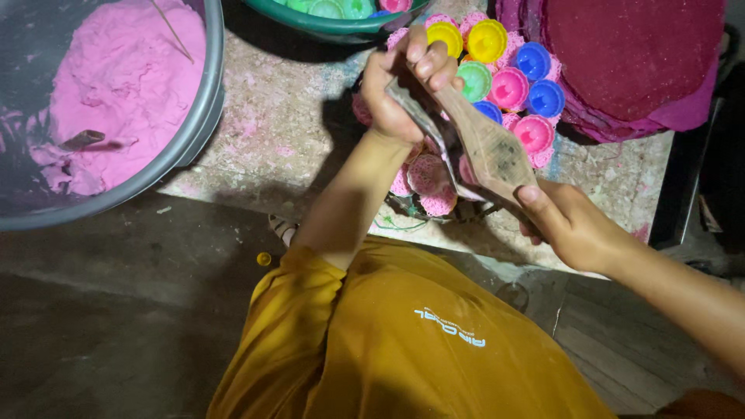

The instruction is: The person scoops pink compound from a gray bucket using a wooden stick and fills small colorful plastic caps arranged in a basket. The person repeatedly loads the compound into a handheld metal dispenser and presses it into each cap to fill them.

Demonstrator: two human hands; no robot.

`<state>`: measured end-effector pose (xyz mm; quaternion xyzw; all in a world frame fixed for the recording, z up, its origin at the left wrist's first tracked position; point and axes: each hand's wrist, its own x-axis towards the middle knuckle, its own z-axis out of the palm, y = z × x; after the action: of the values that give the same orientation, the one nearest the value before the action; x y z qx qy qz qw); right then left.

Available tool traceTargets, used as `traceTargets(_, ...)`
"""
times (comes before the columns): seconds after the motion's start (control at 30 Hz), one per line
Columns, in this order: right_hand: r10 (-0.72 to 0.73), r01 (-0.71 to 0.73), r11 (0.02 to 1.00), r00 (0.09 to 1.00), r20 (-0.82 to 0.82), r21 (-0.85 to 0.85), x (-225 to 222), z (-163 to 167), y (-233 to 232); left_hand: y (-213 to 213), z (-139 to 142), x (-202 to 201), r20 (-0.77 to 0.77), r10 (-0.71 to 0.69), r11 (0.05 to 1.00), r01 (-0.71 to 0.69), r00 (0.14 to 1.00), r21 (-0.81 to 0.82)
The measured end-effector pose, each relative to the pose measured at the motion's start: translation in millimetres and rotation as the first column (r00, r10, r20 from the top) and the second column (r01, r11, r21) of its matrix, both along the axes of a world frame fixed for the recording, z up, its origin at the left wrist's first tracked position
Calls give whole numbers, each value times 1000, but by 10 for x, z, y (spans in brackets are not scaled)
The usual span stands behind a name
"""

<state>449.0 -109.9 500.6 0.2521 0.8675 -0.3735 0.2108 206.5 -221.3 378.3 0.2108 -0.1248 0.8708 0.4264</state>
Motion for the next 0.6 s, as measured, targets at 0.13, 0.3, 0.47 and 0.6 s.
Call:
traceTargets(0.13,13,-16,1000,993,-116,-23,-18,-55,-57,-25,13,-122,-103,18,999,-22,995,-37)
traceTargets(0.3,-29,28,999,999,-30,-35,21,-37,2,3,77,-59,-57,28,996,-32,998,-84)
traceTargets(0.47,10,-6,1000,987,-160,24,56,-105,177,76,281,-70,-114,54,995,-64,992,-83)
traceTargets(0.6,-35,-19,979,964,-263,-202,144,-232,251,-54,101,-68,95,-75,819,116,993,-562)
